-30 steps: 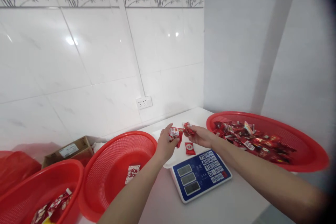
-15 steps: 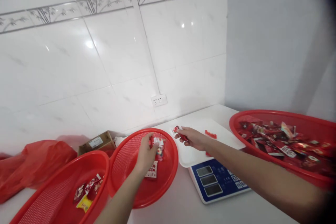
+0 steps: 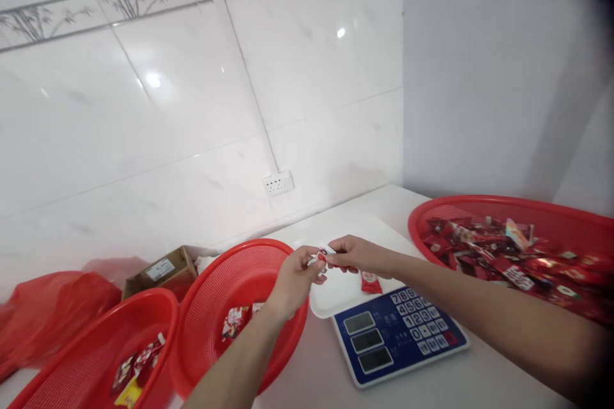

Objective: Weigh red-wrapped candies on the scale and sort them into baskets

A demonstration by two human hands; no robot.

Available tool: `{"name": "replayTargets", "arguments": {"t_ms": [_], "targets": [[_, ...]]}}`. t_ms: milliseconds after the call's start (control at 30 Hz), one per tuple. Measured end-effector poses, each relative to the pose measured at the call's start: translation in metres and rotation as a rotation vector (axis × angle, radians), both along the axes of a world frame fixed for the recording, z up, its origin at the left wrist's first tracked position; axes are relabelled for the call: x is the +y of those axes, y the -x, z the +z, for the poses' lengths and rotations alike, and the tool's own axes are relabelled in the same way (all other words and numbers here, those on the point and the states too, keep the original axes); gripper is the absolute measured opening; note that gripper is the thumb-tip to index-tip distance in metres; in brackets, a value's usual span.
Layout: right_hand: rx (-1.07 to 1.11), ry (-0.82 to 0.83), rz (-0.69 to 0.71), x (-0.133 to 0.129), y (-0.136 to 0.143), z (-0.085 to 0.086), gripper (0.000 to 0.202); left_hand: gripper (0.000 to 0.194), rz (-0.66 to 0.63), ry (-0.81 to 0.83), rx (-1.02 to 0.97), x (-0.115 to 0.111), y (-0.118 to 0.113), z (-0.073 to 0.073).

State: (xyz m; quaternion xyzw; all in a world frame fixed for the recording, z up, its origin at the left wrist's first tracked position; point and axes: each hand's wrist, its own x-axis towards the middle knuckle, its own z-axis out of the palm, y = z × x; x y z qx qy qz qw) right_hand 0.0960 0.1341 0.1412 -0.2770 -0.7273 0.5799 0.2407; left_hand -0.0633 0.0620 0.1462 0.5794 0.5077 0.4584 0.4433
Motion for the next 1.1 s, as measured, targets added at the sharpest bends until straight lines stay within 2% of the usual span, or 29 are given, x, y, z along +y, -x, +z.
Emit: {"name": "replayTargets", "arguments": {"t_ms": [133,267,333,433,533,633,700,800,867,933,1000,1100], "targets": [[-0.028,0.11,0.005,0.005,-0.025,0.001,0.029,0.036,-0.027,0.089,-0.182,0.008,-0.01,-0.005],[0.149,0.264,-0.236,0.008,-0.029,-0.002,0.017,0.033,-0.02,0.234,-0.374,0.013,-0.019,-0.008],[0.24,0.336,-0.306,0.006,-0.024,-0.003,0.025,0.033,-0.009,0.295,-0.441,0.014,-0.024,-0.01],[0.249,0.342,-0.25,-0.003,-0.014,-0.005,0.043,0.032,0.033,0.338,-0.479,0.015,-0.031,-0.013],[0.176,0.201,-0.178,-0.015,-0.004,-0.008,0.048,0.032,0.087,0.339,-0.44,0.014,-0.032,-0.018],[0.116,0.049,-0.14,-0.016,-0.003,-0.01,0.054,0.032,0.099,0.323,-0.312,0.009,-0.026,-0.019],[0.048,-0.092,-0.179,-0.004,-0.01,-0.011,0.059,0.03,0.099,0.286,-0.176,0.002,-0.016,-0.015],[-0.186,-0.376,-0.338,0.025,-0.031,-0.01,0.055,0.025,0.153,0.188,0.103,-0.008,0.012,-0.005],[-0.42,-0.495,-0.394,0.043,-0.048,-0.012,0.049,0.02,0.218,0.138,0.317,-0.014,0.039,0.0],[-0.559,-0.515,-0.389,0.056,-0.062,-0.018,0.046,0.02,0.252,0.127,0.507,-0.018,0.066,0.0],[-0.607,-0.495,-0.362,0.061,-0.069,-0.026,0.043,0.031,0.262,0.141,0.65,-0.02,0.086,-0.005],[-0.633,-0.476,-0.34,0.061,-0.068,-0.04,0.04,0.047,0.253,0.135,0.765,-0.021,0.095,-0.012]]}}
